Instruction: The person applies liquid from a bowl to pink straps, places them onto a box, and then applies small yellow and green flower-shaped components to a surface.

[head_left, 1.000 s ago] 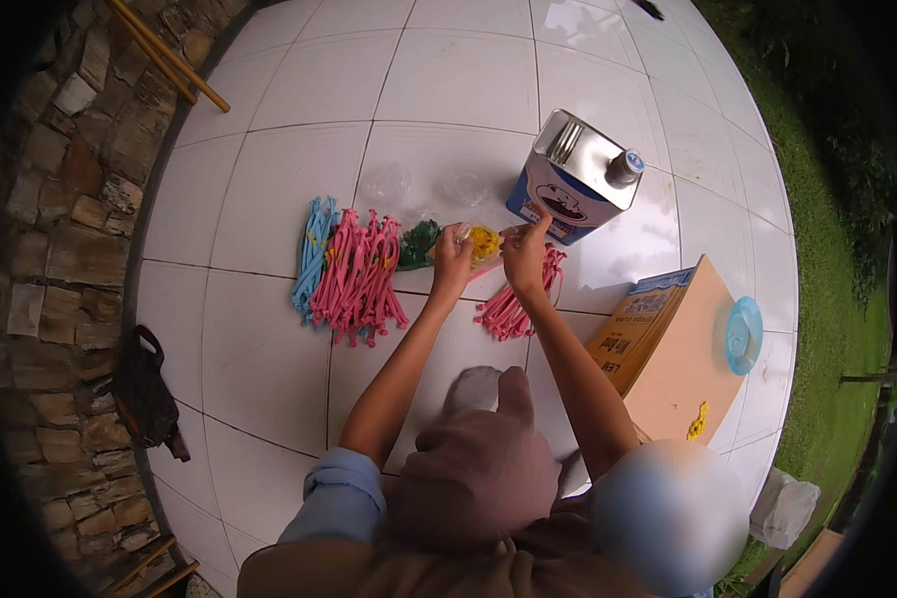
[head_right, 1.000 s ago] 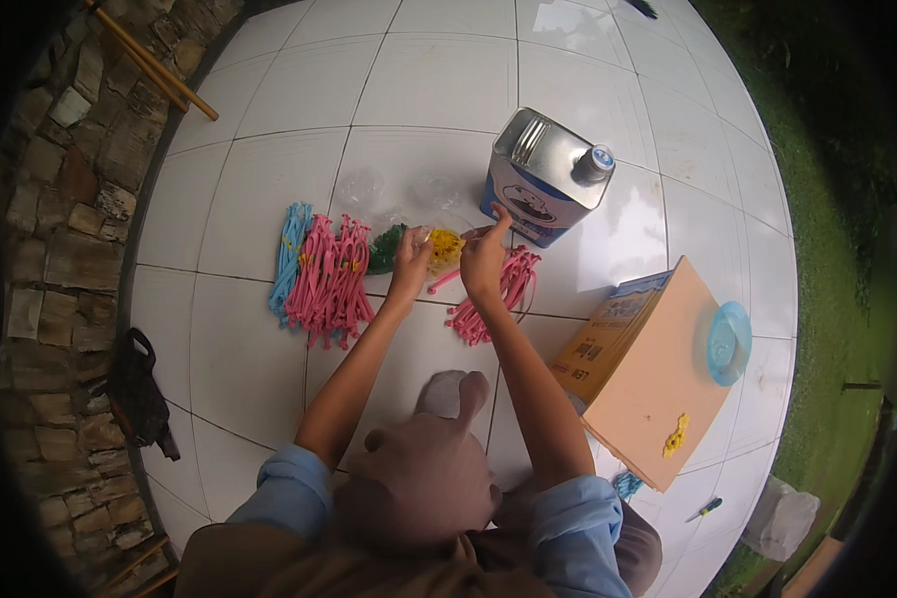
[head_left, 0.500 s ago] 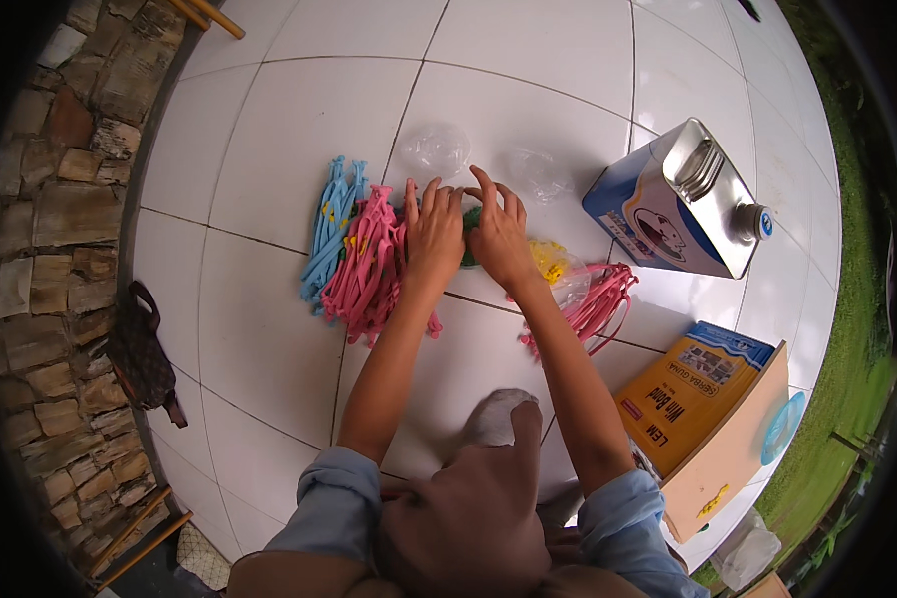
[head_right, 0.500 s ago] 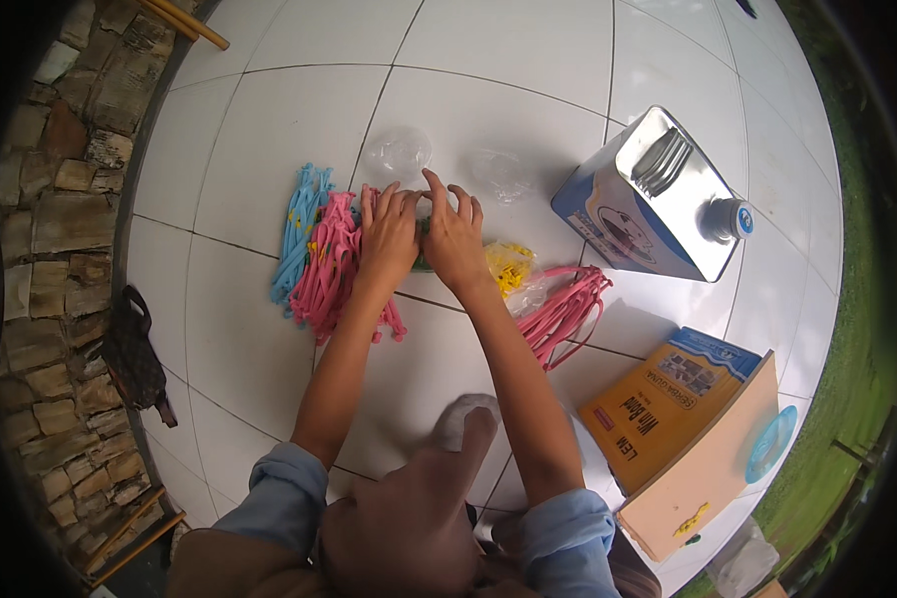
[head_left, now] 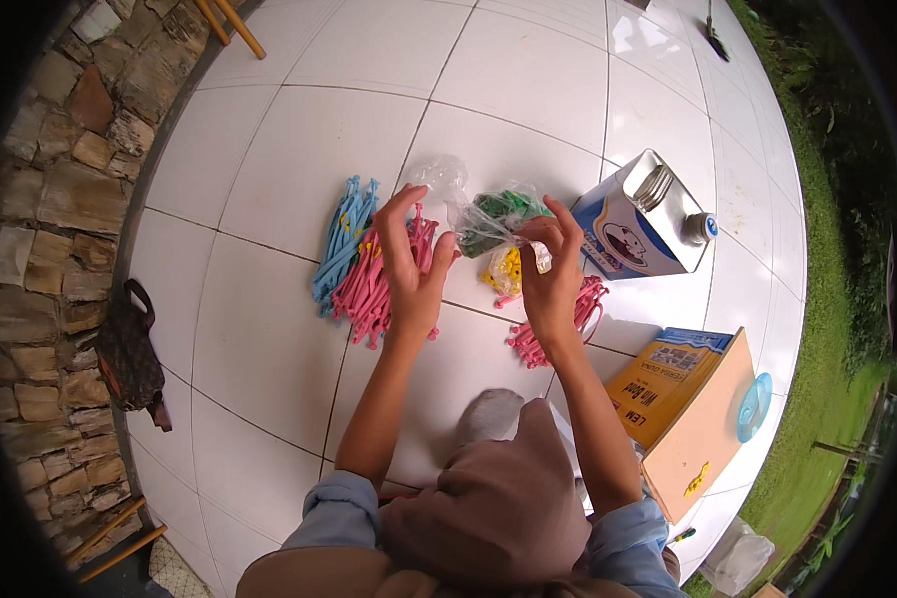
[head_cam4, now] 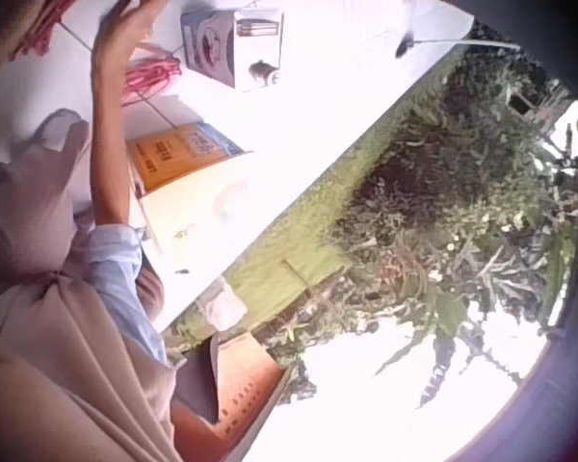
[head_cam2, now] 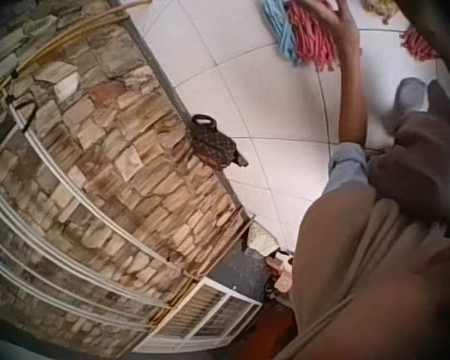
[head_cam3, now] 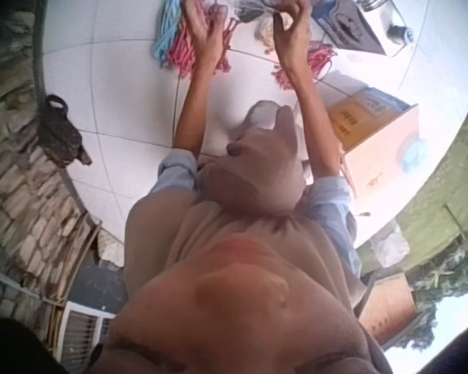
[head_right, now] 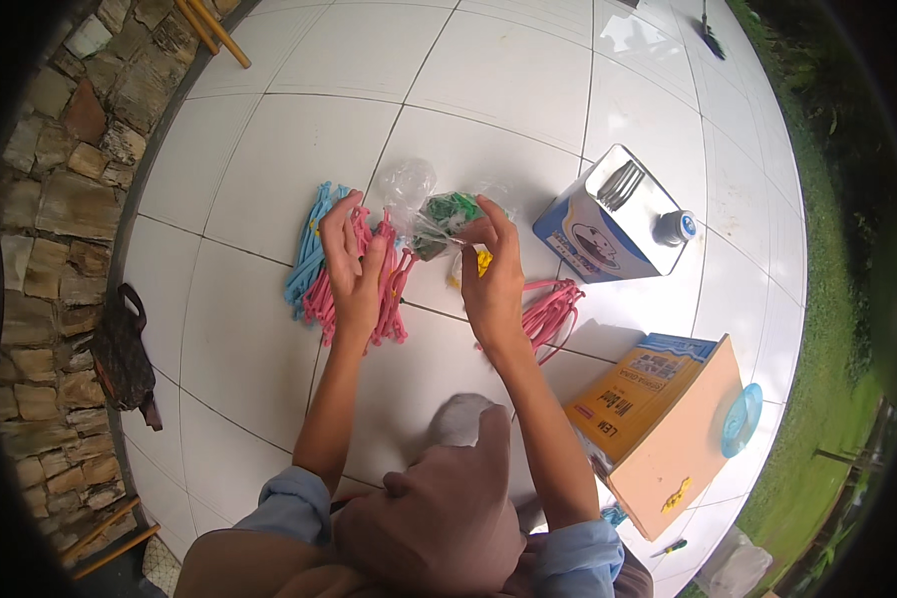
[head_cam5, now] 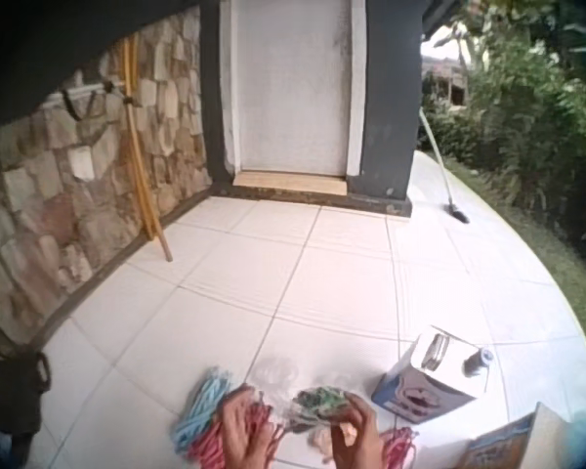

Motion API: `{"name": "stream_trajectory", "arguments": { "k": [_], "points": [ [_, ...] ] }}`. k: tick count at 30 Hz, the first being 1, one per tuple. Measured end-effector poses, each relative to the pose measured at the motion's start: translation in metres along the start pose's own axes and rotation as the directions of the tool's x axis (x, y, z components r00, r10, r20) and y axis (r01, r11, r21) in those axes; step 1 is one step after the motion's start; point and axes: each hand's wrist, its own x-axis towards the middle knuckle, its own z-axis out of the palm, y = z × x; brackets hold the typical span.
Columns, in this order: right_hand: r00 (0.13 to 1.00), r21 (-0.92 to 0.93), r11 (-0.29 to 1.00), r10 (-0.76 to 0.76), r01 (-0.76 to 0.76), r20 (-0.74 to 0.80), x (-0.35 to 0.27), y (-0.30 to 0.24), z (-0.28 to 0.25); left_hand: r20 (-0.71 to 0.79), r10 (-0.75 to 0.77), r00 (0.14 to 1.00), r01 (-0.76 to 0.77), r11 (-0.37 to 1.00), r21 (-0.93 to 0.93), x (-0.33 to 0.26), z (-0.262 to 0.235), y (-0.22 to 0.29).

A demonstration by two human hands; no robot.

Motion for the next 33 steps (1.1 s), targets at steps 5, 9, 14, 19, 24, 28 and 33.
{"name": "stream_trajectory", "arguments": {
  "k": [5,9,14,19,24,28,33],
  "points": [
    [0.978,-0.164,0.966,-0.206,0.201,-0.014,-0.021,-0.073,-0.099,0.6,-0.416,0.684,0.651,0.72,-0.242,0.004,0.004,0.091],
    [0.973,-0.409,0.89,-0.231,0.204,-0.019,-0.072,-0.128,-0.195,0.838,-0.292,0.461,0.727,0.665,-0.168,-0.017,0.059,0.149],
    [0.946,-0.446,0.895,-0.126,-0.021,-0.297,-0.145,-0.12,-0.283,0.966,-0.228,0.123,0.587,0.801,0.114,-0.059,0.142,0.224],
    [0.809,-0.241,0.941,0.054,-0.237,-0.586,-0.21,-0.074,-0.335,0.909,-0.283,-0.307,0.437,0.806,0.399,-0.106,0.215,0.265],
    [0.796,-0.15,0.959,0.106,-0.24,-0.596,-0.199,-0.07,-0.327,0.923,-0.377,-0.076,0.574,0.741,0.35,-0.12,0.254,0.24],
    [0.797,-0.192,0.916,0.186,-0.352,-0.574,-0.209,-0.065,-0.334,0.918,-0.284,0.277,0.427,0.892,0.147,-0.145,0.269,0.233],
    [0.88,-0.459,0.882,-0.129,-0.11,-0.458,-0.195,-0.056,-0.336,0.847,-0.28,0.453,0.342,0.931,0.125,-0.149,0.27,0.222]
  ]
}}
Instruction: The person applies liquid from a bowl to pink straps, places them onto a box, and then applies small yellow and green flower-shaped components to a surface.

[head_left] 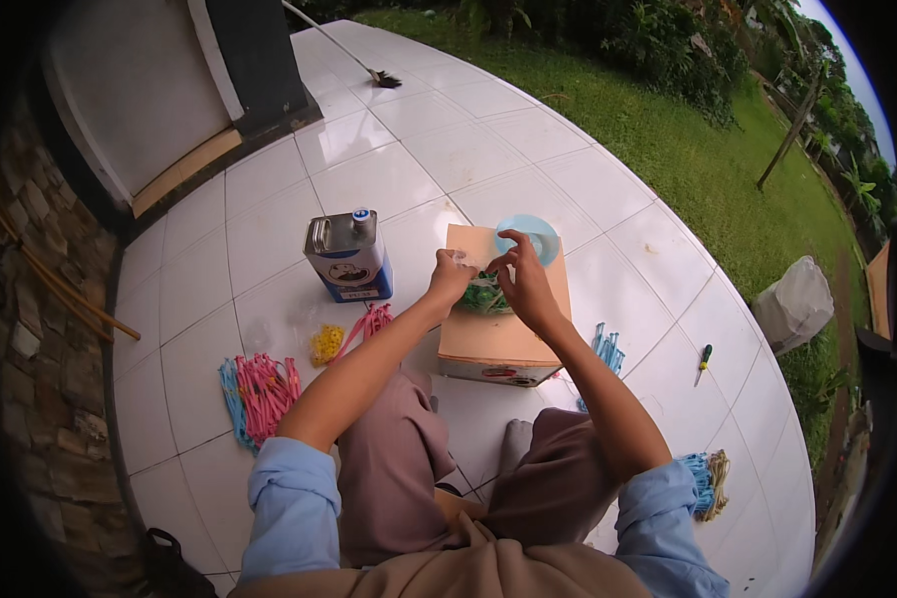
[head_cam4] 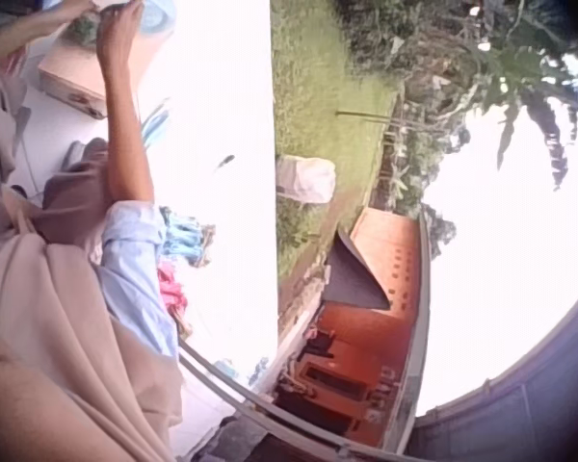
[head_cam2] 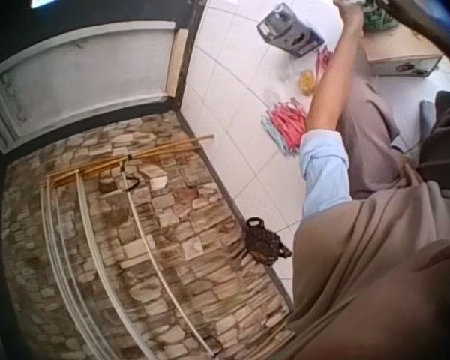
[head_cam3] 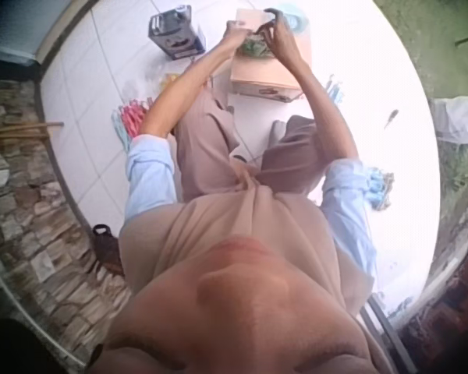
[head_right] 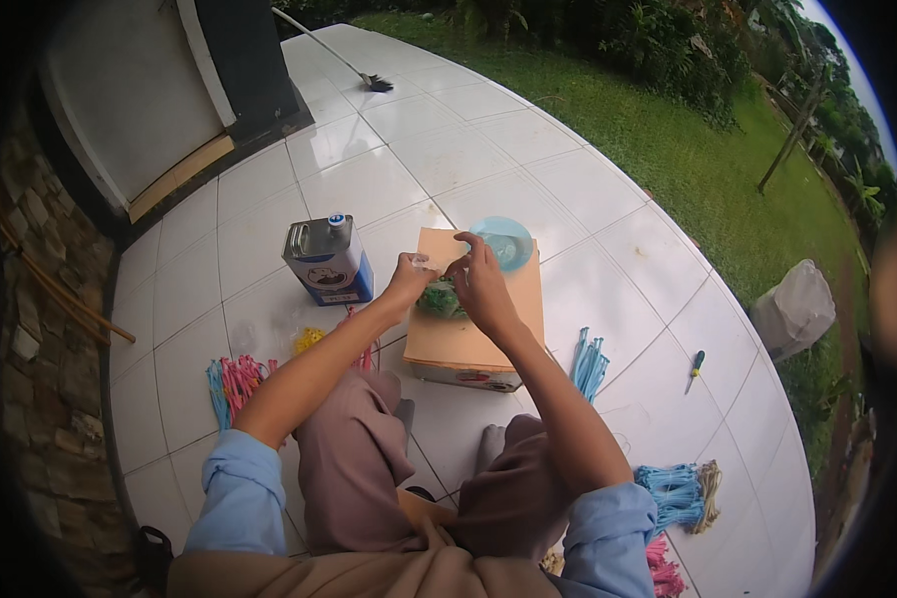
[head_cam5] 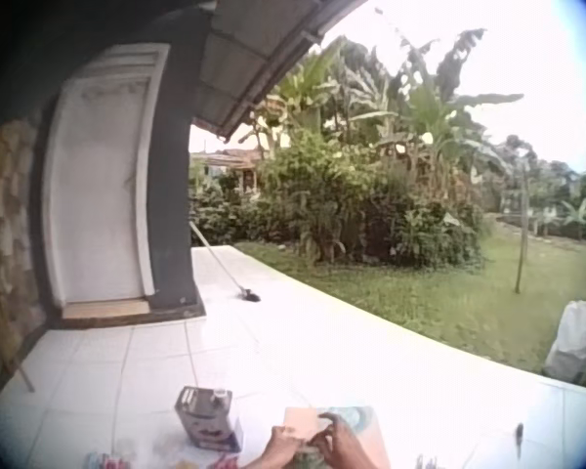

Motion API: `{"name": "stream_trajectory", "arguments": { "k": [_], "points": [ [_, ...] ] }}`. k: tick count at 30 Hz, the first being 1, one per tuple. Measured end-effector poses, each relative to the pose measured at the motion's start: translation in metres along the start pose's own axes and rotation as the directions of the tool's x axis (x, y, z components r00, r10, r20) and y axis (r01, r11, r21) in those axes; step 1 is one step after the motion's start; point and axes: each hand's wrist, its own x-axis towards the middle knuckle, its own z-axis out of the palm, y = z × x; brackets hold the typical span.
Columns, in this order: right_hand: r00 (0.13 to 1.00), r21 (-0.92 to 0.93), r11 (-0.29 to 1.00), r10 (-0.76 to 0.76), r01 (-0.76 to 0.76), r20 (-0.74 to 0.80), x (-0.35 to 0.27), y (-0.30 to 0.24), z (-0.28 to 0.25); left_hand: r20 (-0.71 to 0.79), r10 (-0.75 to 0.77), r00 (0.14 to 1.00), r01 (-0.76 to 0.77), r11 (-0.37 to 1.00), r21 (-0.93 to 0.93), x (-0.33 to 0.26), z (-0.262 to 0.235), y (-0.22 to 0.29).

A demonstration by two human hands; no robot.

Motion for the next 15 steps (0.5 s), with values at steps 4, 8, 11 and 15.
{"name": "stream_trajectory", "arguments": {
  "k": [4,8,11,15],
  "points": [
    [0.983,-0.028,1.0,0.019,-0.014,0.181,0.007,0.032,0.019,0.065,0.01,0.998,-0.012,1.0,0.028,0.012,0.004,-0.014],
    [0.939,-0.19,0.981,0.103,-0.041,0.328,0.005,0.042,0.034,-0.104,-0.11,0.988,0.145,0.888,0.437,0.016,0.011,-0.023],
    [0.936,-0.274,0.961,0.131,-0.038,0.328,0.009,0.04,0.037,-0.011,-0.106,0.994,0.106,0.969,0.225,0.021,0.009,-0.032],
    [0.935,-0.353,0.934,0.169,-0.051,0.311,0.012,0.033,0.033,0.001,-0.091,0.996,0.09,0.995,0.045,0.021,0.007,-0.03]
  ]
}}
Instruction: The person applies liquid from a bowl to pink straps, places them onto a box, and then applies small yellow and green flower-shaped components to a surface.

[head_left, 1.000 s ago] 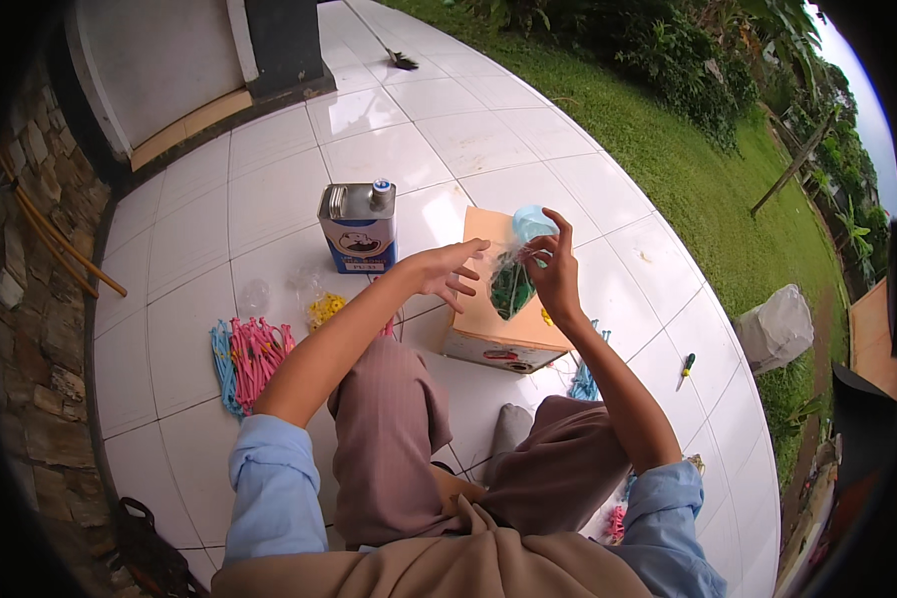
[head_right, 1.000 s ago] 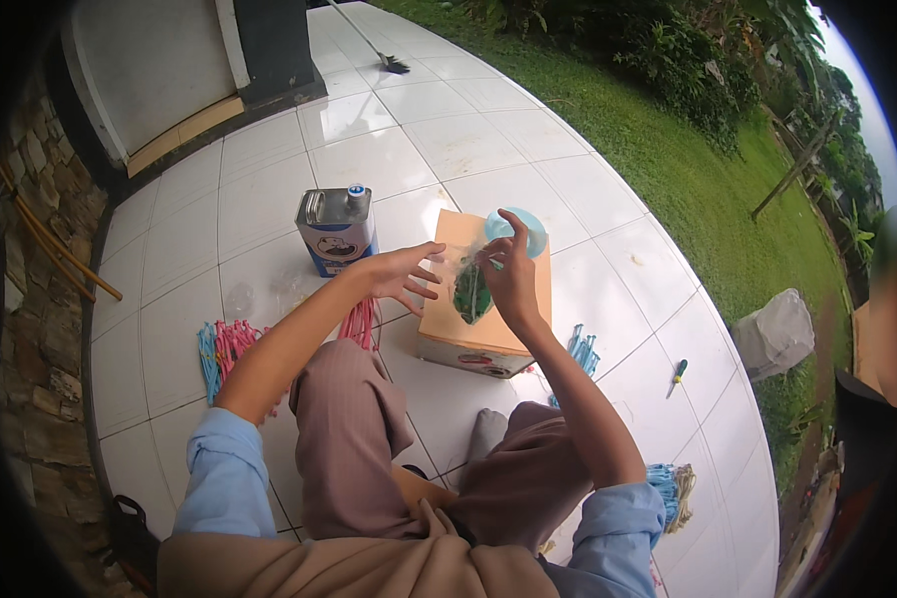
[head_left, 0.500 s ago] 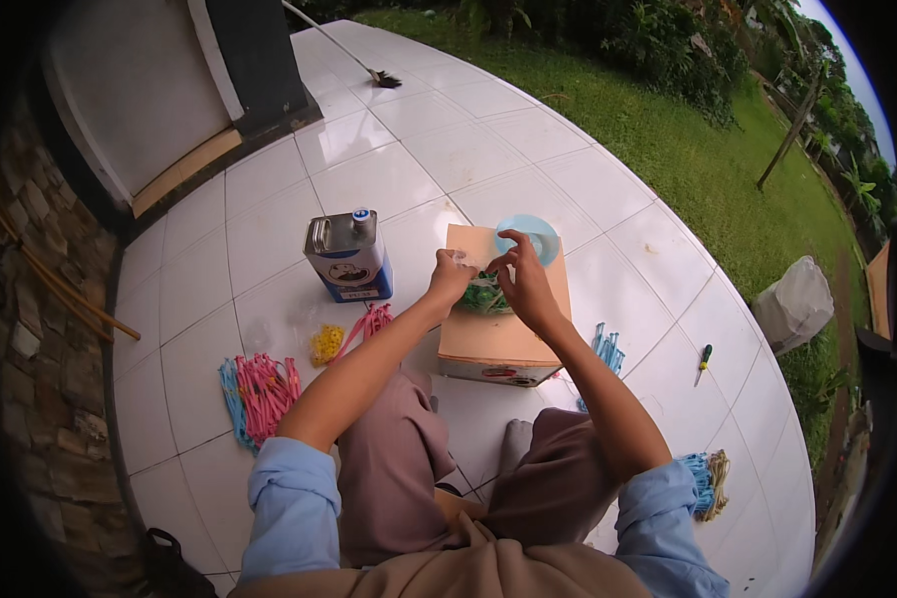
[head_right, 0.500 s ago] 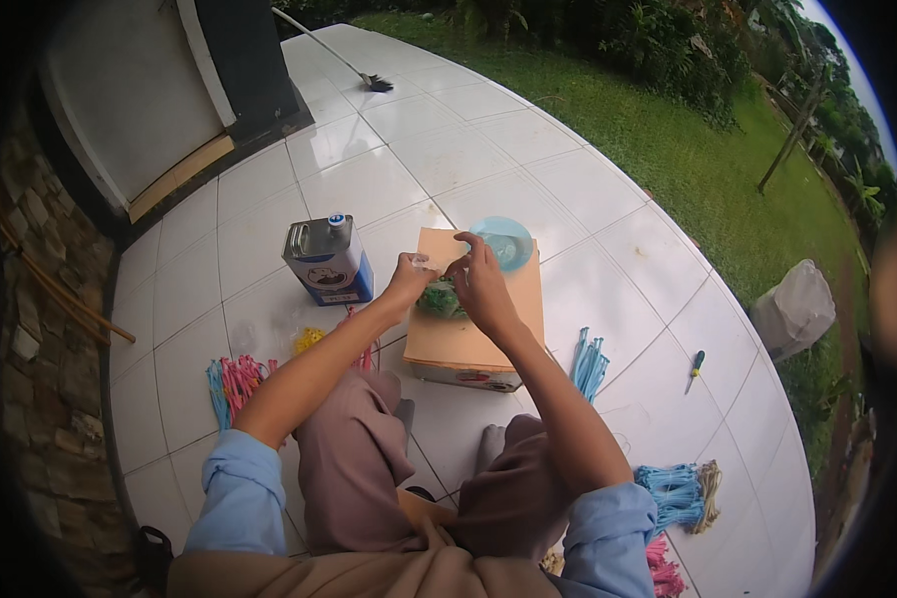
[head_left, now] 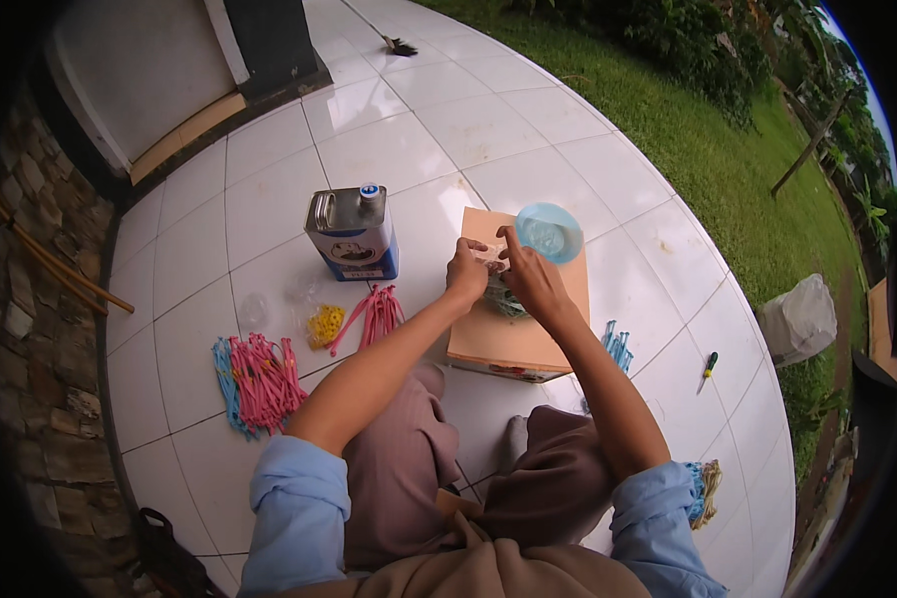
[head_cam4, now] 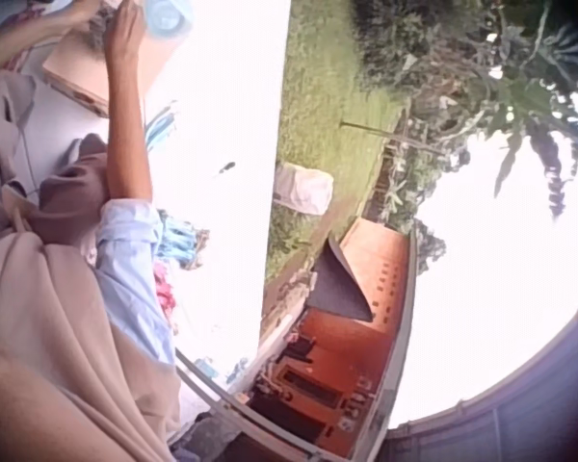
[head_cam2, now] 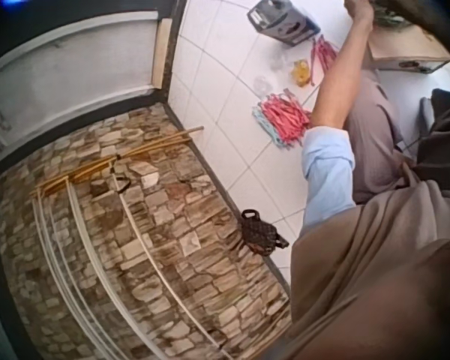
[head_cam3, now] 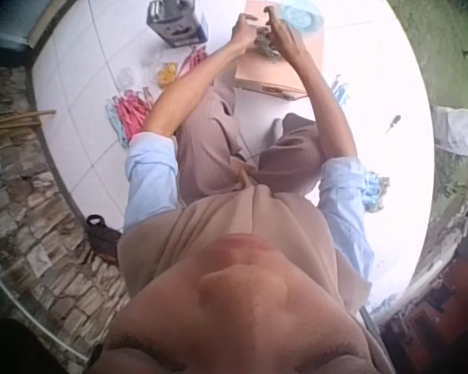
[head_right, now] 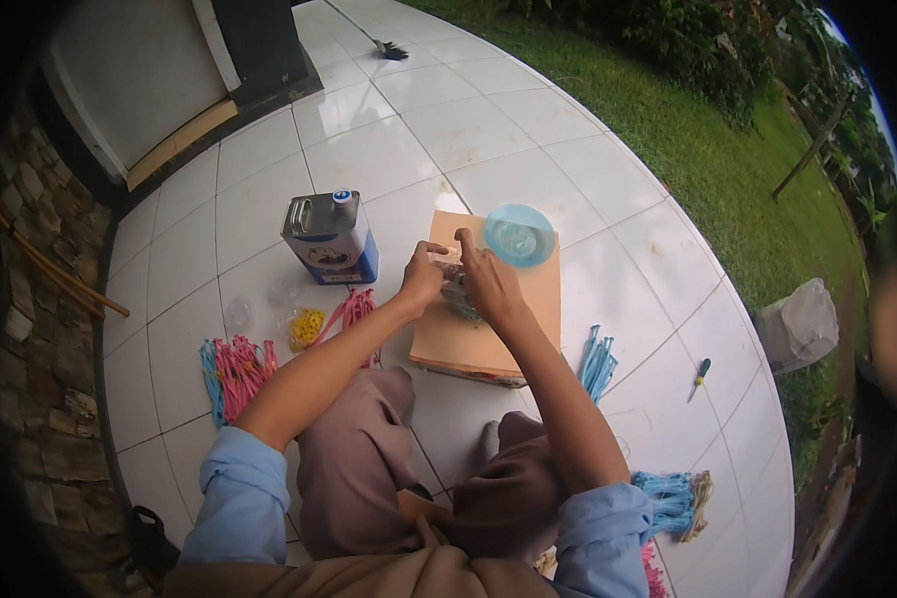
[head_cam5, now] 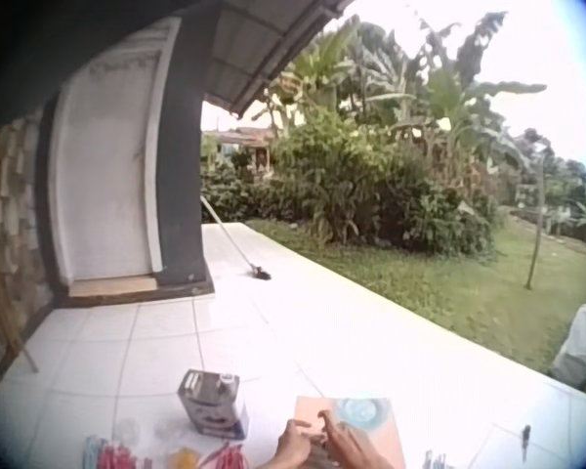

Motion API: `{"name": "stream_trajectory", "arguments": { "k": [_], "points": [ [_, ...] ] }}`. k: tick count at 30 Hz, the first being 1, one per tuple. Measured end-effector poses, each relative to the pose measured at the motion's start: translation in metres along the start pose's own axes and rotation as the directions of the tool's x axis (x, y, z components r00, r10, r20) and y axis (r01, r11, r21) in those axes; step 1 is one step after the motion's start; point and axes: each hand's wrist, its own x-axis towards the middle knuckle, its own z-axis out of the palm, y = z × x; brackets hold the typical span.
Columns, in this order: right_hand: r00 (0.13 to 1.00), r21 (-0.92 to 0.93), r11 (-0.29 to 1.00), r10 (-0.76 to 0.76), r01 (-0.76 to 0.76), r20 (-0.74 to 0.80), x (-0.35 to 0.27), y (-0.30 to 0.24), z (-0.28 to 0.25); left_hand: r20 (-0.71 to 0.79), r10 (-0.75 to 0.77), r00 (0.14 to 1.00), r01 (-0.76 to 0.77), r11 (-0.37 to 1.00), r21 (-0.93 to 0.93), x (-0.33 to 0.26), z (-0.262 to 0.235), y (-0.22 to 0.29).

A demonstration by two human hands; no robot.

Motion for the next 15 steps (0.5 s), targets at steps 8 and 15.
{"name": "stream_trajectory", "arguments": {
  "k": [8,15],
  "points": [
    [0.99,-0.031,0.99,-0.14,0.141,0.007,-0.018,0.009,-0.003,0.016,-0.081,0.997,0.067,0.908,0.414,-0.012,0.003,0.005],
    [0.996,0.037,0.998,-0.051,0.048,0.068,-0.018,-0.005,0.0,0.007,-0.039,0.999,0.036,0.973,0.229,0.006,-0.006,-0.02]
  ]
}}
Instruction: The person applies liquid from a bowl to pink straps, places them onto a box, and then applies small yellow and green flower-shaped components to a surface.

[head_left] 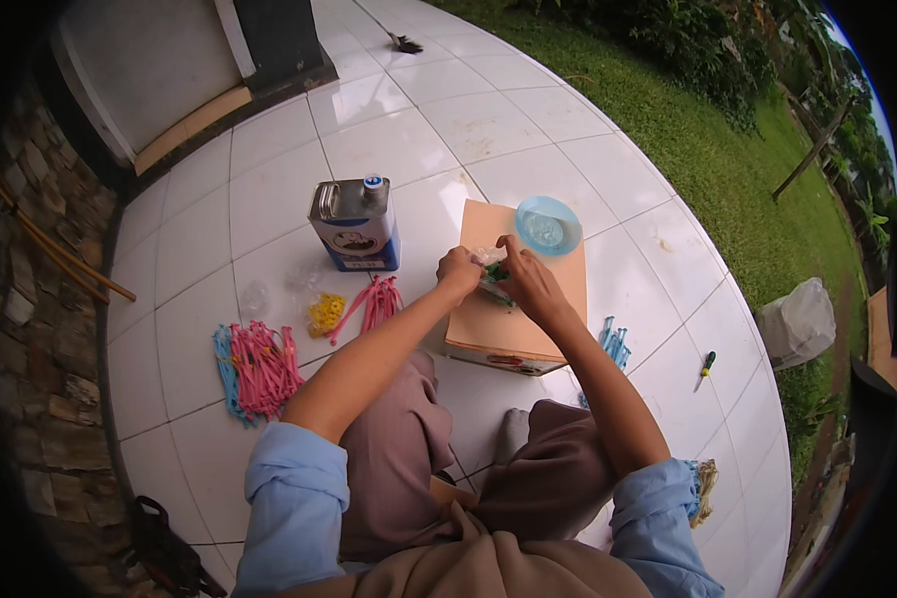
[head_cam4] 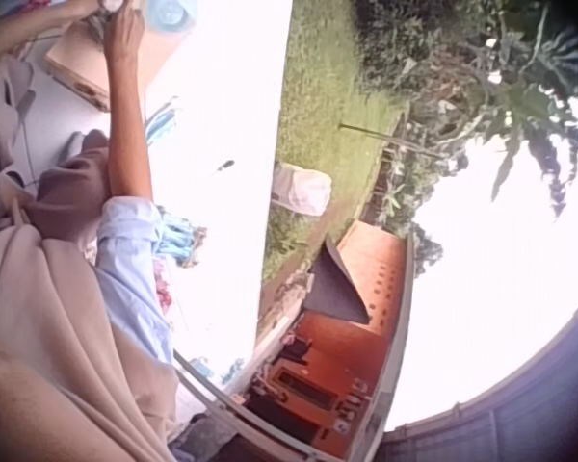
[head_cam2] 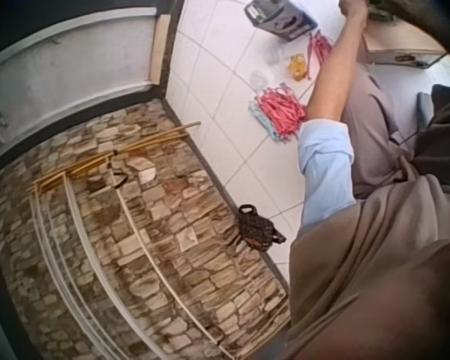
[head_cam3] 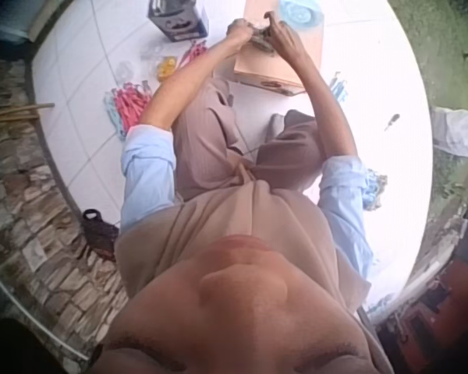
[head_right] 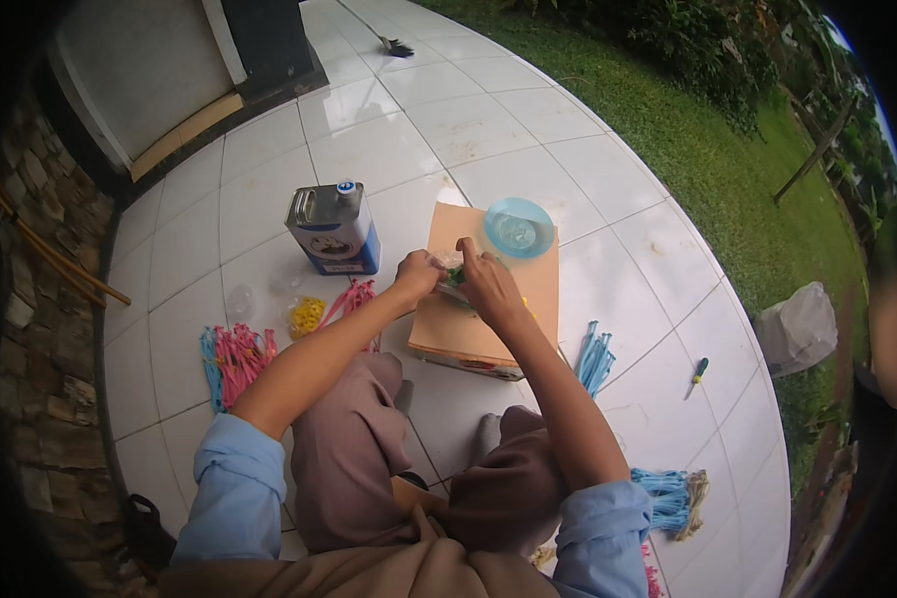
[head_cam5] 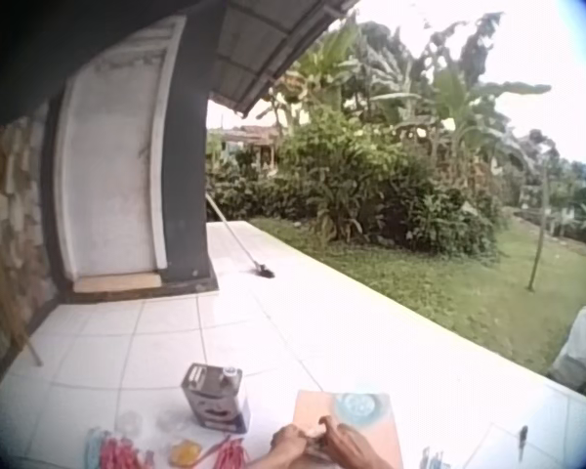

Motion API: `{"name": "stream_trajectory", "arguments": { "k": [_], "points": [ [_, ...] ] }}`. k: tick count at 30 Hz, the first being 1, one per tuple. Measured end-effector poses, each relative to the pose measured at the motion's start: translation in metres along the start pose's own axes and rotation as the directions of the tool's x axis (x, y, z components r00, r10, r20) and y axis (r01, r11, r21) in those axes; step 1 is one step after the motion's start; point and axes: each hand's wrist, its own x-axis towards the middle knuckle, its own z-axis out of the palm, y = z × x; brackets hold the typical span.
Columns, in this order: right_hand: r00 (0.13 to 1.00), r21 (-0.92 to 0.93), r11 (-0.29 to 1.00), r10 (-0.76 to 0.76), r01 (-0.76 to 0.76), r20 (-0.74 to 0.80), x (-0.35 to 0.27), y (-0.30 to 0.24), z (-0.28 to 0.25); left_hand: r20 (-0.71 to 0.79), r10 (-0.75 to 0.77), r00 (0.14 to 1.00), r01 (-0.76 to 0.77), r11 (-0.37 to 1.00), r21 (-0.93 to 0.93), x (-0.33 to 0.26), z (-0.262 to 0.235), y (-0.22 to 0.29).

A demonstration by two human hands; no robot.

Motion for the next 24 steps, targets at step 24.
{"name": "stream_trajectory", "arguments": {
  "k": [24],
  "points": [
    [0.88,0.184,0.915,0.397,-0.359,-0.259,0.026,0.016,0.046,-0.028,0.149,0.988,-0.151,0.955,-0.256,-0.02,0.005,0.0]
  ]
}}
